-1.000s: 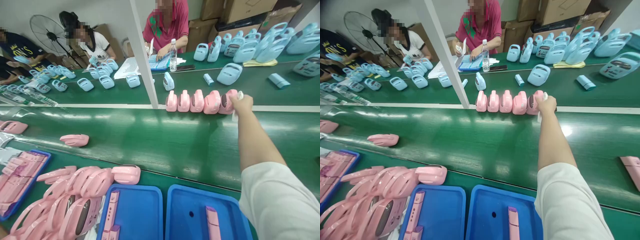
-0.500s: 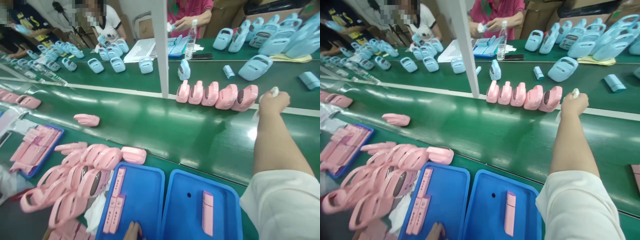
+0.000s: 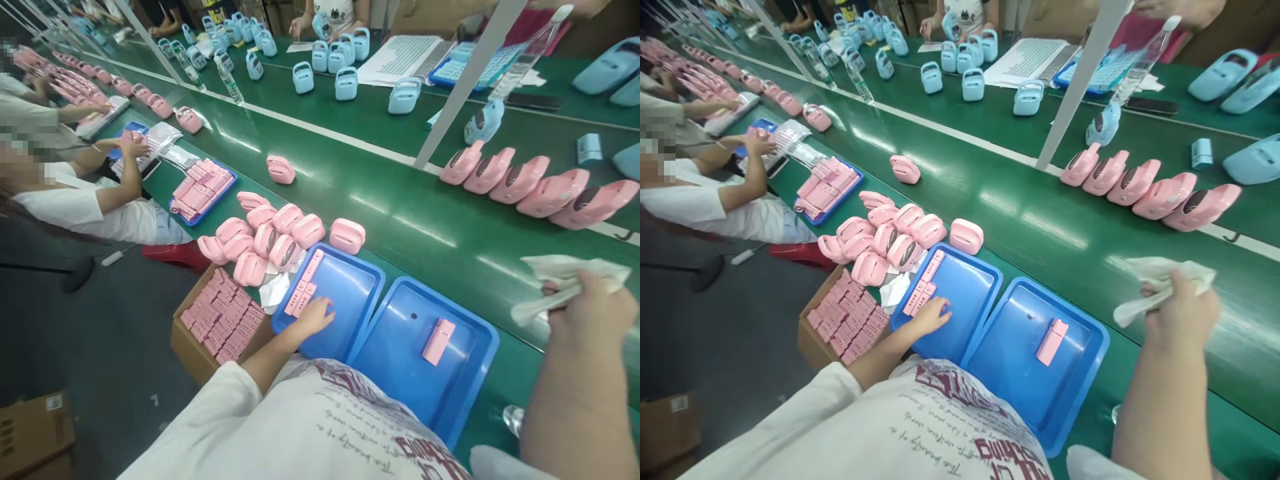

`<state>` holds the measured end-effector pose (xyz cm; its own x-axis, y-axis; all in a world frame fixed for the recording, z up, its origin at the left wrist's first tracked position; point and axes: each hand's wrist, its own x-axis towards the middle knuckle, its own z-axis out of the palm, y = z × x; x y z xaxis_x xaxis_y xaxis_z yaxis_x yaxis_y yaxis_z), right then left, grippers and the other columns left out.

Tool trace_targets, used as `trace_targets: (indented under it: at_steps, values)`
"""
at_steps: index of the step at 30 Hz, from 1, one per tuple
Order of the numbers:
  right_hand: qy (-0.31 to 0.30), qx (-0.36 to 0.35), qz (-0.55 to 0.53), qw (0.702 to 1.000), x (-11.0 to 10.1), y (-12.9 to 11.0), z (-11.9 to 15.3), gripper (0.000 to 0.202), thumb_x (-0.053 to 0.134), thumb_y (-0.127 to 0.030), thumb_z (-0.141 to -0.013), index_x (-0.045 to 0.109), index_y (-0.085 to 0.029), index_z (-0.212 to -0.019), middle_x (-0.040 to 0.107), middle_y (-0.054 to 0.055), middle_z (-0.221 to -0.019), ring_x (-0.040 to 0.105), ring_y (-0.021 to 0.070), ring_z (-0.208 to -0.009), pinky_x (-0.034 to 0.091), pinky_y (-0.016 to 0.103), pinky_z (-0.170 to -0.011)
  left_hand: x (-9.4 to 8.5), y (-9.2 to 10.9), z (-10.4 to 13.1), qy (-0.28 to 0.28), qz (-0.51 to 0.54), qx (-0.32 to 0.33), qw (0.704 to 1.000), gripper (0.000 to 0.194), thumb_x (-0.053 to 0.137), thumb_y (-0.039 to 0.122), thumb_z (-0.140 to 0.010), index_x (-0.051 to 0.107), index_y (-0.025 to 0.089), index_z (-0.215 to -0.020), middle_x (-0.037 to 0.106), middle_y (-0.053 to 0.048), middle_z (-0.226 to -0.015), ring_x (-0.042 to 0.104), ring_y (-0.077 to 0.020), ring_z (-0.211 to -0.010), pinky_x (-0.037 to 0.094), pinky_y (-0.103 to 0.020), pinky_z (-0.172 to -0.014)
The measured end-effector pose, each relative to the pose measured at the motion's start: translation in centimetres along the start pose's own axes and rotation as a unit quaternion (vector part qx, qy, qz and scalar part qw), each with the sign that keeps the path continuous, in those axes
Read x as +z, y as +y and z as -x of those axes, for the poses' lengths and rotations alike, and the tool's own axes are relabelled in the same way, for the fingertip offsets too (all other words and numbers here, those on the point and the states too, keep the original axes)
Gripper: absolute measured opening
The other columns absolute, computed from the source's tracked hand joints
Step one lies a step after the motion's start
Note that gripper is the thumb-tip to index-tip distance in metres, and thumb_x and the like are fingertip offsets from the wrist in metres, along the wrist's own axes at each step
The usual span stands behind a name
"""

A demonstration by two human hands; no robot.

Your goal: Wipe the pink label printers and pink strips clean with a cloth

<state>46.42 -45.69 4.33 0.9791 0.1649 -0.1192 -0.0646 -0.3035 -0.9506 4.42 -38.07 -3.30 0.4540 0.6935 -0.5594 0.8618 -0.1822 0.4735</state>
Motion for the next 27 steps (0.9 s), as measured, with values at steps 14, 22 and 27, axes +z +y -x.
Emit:
trace_targets:
  at_steps: [14,22,27]
  values:
    - [-0.131,0.203,0.063,0.968,-13.6,9.7,22.0,0.028,0.06,-0.059,-0.065,0.054,-0.038,-0.082,0.065,0.0,-0.07,0.069,0.0349,-0.087,0.058,0.045,-0.082,-5.0,-0.2,-8.8,0.144,0.031,-0.063,0.987,0.031,0.059,0.022,-0.084,0.055,0.007,-0.111,0.055,-0.017,-0.118,0.053,-0.0263,-0.112,0.041,-0.044,-0.097]
    - [-0.066,0.258,-0.039,0.963,-16.0,6.6,23.6,0.028,0.051,-0.055,-0.075,0.055,-0.035,-0.093,0.065,0.005,-0.112,0.055,0.0326,-0.117,0.051,0.043,-0.097,-5.5,4.1,-4.9,0.085,0.244,0.028,0.966,0.03,0.054,0.026,-0.087,0.049,0.009,-0.111,0.065,-0.011,-0.096,0.063,-0.0171,-0.085,0.051,-0.033,-0.078]
    - [0.174,0.069,0.08,0.979,-19.1,5.2,21.0,0.037,0.042,-0.057,-0.077,0.06,-0.035,-0.101,0.064,0.007,-0.119,0.056,0.0356,-0.116,0.051,0.049,-0.091,-4.4,9.7,1.5,0.003,0.337,0.126,0.933,0.04,0.07,0.031,-0.073,0.05,0.014,-0.103,0.064,-0.003,-0.085,0.062,-0.0129,-0.073,0.051,-0.025,-0.068]
